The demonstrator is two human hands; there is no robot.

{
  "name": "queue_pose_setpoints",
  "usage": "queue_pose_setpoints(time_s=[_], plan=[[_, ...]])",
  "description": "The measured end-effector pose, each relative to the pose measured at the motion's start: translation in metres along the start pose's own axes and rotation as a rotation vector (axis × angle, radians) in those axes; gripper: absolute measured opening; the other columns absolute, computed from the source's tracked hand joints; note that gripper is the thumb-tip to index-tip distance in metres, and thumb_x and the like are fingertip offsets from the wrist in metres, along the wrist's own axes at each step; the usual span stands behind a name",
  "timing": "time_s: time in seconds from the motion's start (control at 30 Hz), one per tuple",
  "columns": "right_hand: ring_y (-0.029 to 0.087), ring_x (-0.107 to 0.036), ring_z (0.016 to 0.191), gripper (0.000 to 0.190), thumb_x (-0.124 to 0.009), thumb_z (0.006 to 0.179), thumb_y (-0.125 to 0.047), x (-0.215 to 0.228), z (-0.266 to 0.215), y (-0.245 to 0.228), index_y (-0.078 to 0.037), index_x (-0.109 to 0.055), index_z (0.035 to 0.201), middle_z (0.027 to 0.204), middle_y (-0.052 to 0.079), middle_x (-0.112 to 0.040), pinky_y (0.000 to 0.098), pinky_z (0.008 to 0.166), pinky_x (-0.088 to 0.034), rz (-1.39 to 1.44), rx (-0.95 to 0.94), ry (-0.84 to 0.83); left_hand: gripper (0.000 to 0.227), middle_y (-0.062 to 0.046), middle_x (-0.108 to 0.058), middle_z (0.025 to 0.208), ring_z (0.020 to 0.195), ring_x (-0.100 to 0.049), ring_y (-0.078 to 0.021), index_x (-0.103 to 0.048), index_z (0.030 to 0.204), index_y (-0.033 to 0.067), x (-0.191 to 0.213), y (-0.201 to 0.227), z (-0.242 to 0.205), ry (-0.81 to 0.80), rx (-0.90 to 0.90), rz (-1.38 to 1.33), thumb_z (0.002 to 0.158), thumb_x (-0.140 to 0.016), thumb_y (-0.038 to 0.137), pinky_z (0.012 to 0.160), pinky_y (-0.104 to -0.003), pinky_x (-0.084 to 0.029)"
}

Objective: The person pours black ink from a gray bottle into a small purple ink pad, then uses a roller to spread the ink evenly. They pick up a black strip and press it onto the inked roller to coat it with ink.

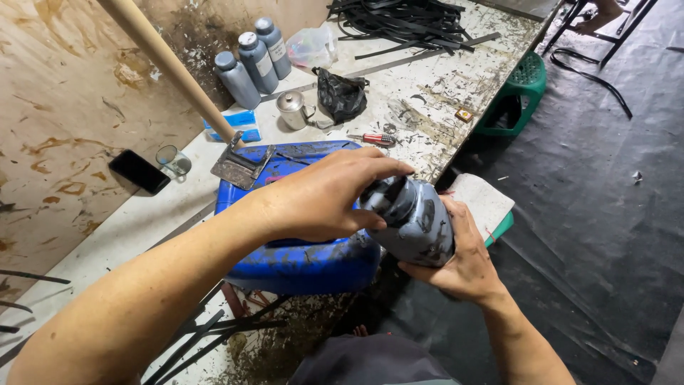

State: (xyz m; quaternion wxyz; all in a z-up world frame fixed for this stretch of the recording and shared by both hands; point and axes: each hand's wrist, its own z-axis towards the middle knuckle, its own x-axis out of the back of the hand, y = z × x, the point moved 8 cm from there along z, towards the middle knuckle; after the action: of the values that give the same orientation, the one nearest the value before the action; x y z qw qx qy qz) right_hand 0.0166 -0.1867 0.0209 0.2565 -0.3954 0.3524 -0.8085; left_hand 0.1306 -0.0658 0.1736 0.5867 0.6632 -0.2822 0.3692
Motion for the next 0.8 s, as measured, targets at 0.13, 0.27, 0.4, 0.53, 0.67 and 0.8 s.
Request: queue_pose_setpoints(time_s=[0.13, 0.27, 0.4, 0.53, 0.67, 0.8], plan=[[0.037, -0.063, 0.118, 0.11, -0.103, 0.051, -0.038, 0.003, 0.0, -0.005, -0.009, -0.05, 0.143, 0.123, 0.014, -0.061, 0.0511, 0.101, -0.047, -0.026, 0.003, 0.02, 0.083, -0.027, -0.068, 0.114, 0.113, -0.064, -0.0491, -0.059, 0.134, 0.0006, 0.002, -0.005, 0.001, 0.018, 0.1, 0.057, 0.077, -0.08, 0.057, 0.096, -0.059, -0.051], [0.037, -0.062, 0.116, 0.107, -0.1, 0.055, -0.041, 0.005, -0.001, -0.011, -0.009, -0.05, 0.144, 0.121, 0.013, -0.059, 0.0502, 0.101, -0.048, -0.1, 0.042, 0.065, 0.059, -0.022, -0.069, 0.09, 0.092, -0.068, -0.0464, -0.066, 0.107, 0.0003, -0.004, -0.015, 0.001, 0.044, 0.125, 0.276, 0.088, -0.067, 0.056, 0.077, -0.054, -0.054], [0.038, -0.061, 0.117, 0.108, -0.101, 0.054, -0.041, 0.004, -0.003, -0.006, -0.009, -0.049, 0.144, 0.121, 0.013, -0.059, 0.0509, 0.102, -0.048, -0.09, 0.059, 0.058, 0.067, -0.029, -0.064, 0.127, 0.123, -0.056, -0.0524, -0.057, 0.137, -0.0034, 0.004, 0.02, -0.011, -0.025, -0.132, 0.124, 0.078, -0.081, 0.016, 0.1, -0.058, -0.047], [0.037, -0.062, 0.115, 0.106, -0.1, 0.056, -0.041, 0.002, -0.004, -0.008, -0.008, -0.05, 0.143, 0.119, 0.014, -0.057, 0.0504, 0.101, -0.048, -0.131, 0.077, 0.071, 0.079, -0.025, -0.069, 0.1, 0.101, -0.067, -0.0469, -0.062, 0.126, -0.003, -0.001, -0.006, -0.004, 0.161, -0.012, 0.249, 0.083, -0.074, 0.063, 0.084, -0.058, -0.053], [0.038, -0.062, 0.114, 0.107, -0.099, 0.055, -0.042, 0.001, -0.002, -0.01, -0.008, -0.05, 0.144, 0.118, 0.014, -0.058, 0.0504, 0.1, -0.048, -0.166, 0.096, 0.096, 0.055, -0.014, -0.069, 0.085, 0.089, -0.07, -0.043, -0.064, 0.107, 0.0064, -0.011, -0.026, 0.0, 0.093, 0.13, 0.386, 0.084, -0.073, 0.055, 0.072, -0.054, -0.056], [0.04, -0.062, 0.114, 0.109, -0.1, 0.054, -0.041, -0.002, -0.004, -0.011, -0.007, -0.049, 0.144, 0.117, 0.016, -0.058, 0.0519, 0.1, -0.049, -0.153, 0.108, 0.11, 0.069, -0.01, -0.066, 0.088, 0.093, -0.069, -0.0388, -0.06, 0.122, 0.0148, -0.012, -0.024, 0.0, 0.088, 0.117, 0.417, 0.073, -0.084, 0.057, 0.073, -0.054, -0.056]])
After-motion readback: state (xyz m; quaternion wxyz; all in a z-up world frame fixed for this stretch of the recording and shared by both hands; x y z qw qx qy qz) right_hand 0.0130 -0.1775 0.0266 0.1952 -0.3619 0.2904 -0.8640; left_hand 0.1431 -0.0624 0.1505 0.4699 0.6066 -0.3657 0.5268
